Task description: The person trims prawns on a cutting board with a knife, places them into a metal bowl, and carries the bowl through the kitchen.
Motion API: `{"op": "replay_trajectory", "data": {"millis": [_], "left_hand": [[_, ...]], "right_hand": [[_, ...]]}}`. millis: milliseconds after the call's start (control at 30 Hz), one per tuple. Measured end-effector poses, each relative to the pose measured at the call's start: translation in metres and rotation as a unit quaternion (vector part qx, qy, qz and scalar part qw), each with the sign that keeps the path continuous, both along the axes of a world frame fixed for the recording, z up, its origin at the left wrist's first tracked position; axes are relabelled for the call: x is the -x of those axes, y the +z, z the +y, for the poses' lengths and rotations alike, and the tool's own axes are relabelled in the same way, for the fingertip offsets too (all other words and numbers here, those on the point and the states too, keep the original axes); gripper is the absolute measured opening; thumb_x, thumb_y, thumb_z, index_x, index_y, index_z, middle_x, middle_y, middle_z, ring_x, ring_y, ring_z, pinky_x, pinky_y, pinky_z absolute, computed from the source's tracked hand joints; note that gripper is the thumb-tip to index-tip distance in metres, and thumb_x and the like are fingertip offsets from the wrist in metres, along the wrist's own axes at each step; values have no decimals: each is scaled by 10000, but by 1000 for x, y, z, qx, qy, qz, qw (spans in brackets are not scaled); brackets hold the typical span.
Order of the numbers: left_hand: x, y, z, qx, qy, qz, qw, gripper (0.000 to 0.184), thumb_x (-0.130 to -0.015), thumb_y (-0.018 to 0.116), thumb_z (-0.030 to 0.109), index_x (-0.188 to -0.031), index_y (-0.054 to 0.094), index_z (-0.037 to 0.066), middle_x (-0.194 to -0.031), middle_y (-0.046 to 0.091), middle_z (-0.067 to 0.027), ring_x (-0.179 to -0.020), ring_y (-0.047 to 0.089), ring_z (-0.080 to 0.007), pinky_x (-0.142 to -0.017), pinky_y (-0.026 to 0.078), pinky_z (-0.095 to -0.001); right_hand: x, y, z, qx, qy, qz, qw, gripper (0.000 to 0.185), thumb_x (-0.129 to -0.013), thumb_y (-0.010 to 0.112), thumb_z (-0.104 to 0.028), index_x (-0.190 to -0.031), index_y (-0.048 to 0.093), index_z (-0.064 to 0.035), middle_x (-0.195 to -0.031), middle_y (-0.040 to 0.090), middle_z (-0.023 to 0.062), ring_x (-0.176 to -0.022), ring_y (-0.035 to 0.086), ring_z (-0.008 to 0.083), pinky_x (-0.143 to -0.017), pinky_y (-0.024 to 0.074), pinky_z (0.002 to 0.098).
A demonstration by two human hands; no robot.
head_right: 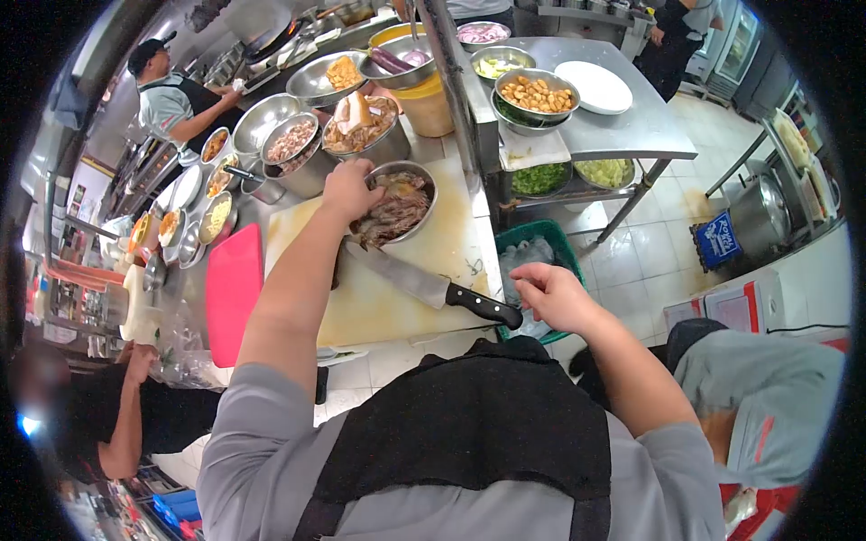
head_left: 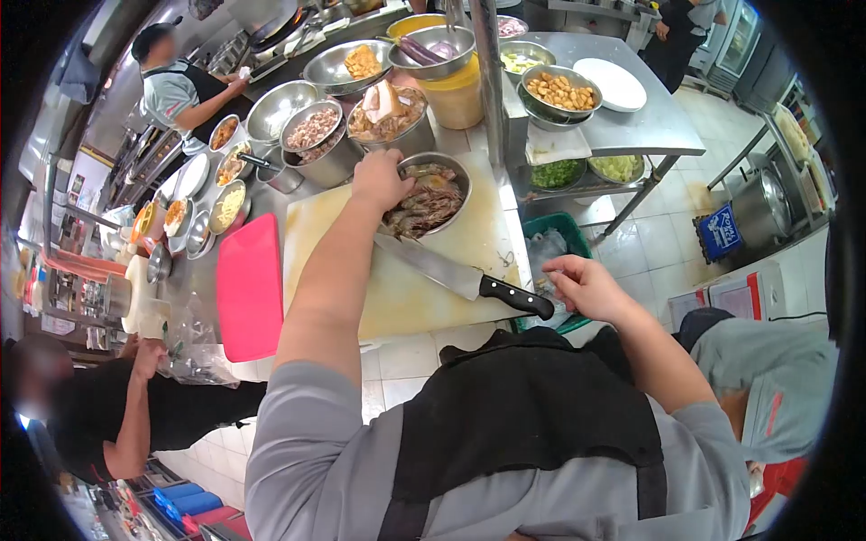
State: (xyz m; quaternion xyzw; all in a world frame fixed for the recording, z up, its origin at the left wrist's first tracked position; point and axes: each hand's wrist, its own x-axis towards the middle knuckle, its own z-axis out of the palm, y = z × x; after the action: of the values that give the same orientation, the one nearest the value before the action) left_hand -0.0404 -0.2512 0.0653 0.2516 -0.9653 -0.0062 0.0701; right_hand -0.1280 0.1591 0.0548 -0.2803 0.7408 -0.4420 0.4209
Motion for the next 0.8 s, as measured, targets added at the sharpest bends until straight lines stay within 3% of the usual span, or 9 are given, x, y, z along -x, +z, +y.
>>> {"op": "replay_trajectory", "data": {"millis": [167, 267, 367, 467, 500, 600, 700, 800], "left_hand": [[-11, -7, -7, -11, -39, 128, 991, 336, -806, 726, 271, -1088, 732, 90, -1026, 722, -175, -995, 677, -358, -904, 540, -446], [-21, -15, -17, 0, -77, 203, 976, 310, -838, 701, 235, -1110, 727, 89, -1034, 725, -183, -976, 683, -362, -880, 546, -449], [-42, 7, -2, 26, -66, 253, 965, 290, -839, 702, 177, -1107, 725, 67, -969, 727, -154, -914, 686, -337, -828, 554, -422], [-67, 31, 18, -85, 7, 311, 946, 306, -848, 713, 176, -1134, 724, 66, -933, 716, -153, -853, 682, -327, -781, 550, -405], [-76, 30, 19, -89, 36, 331, 939, 335, -869, 730, 194, -1165, 710, 37, -871, 713, -121, -759, 675, -246, -727, 537, -352], [-112, 35, 25, -204, 117, 380, 895, 354, -936, 709, 161, -1221, 668, -43, -936, 738, -65, -779, 637, -142, -718, 513, -286], [-146, 38, 33, -340, 90, 482, 803, 291, -950, 692, 113, -1191, 675, -49, -905, 728, -31, -740, 609, -55, -694, 494, -229], [-174, 44, 48, -367, 104, 520, 765, 272, -957, 679, 61, -1206, 670, -48, -925, 724, -16, -734, 596, -42, -680, 479, -211]], "right_hand": [[3, -4, 1, 2, -8, -2, 1000, 277, -1009, 578, -151, -1237, 647, -11, -776, 632, 17, -624, 564, 73, -551, 502, 260], [3, -5, 3, -35, -6, 14, 999, 292, -989, 608, -185, -1235, 656, -36, -776, 665, 53, -604, 605, 156, -569, 518, 316], [-8, -1, 5, -42, 113, 221, 968, 324, -921, 693, -242, -1199, 673, -76, -845, 674, 108, -708, 666, 277, -657, 547, 396], [-27, 8, -2, -20, 197, 435, 878, 364, -836, 763, -286, -1144, 679, -110, -958, 645, 147, -857, 673, 354, -757, 548, 448], [-31, 14, -6, -48, 228, 423, 876, 413, -804, 786, -282, -1149, 651, -100, -1029, 604, 150, -937, 662, 347, -800, 547, 461], [-38, 9, -15, -53, 250, 456, 853, 482, -802, 778, -257, -1215, 604, -81, -1051, 600, 167, -926, 658, 373, -810, 547, 467], [-45, 8, -26, -112, 251, 430, 860, 515, -813, 723, -181, -1286, 554, -68, -1115, 607, 196, -967, 660, 402, -849, 544, 478], [-48, 31, -31, -147, 263, 365, 881, 539, -805, 663, -150, -1322, 547, -56, -1136, 647, 232, -1023, 661, 409, -888, 534, 479]]}}
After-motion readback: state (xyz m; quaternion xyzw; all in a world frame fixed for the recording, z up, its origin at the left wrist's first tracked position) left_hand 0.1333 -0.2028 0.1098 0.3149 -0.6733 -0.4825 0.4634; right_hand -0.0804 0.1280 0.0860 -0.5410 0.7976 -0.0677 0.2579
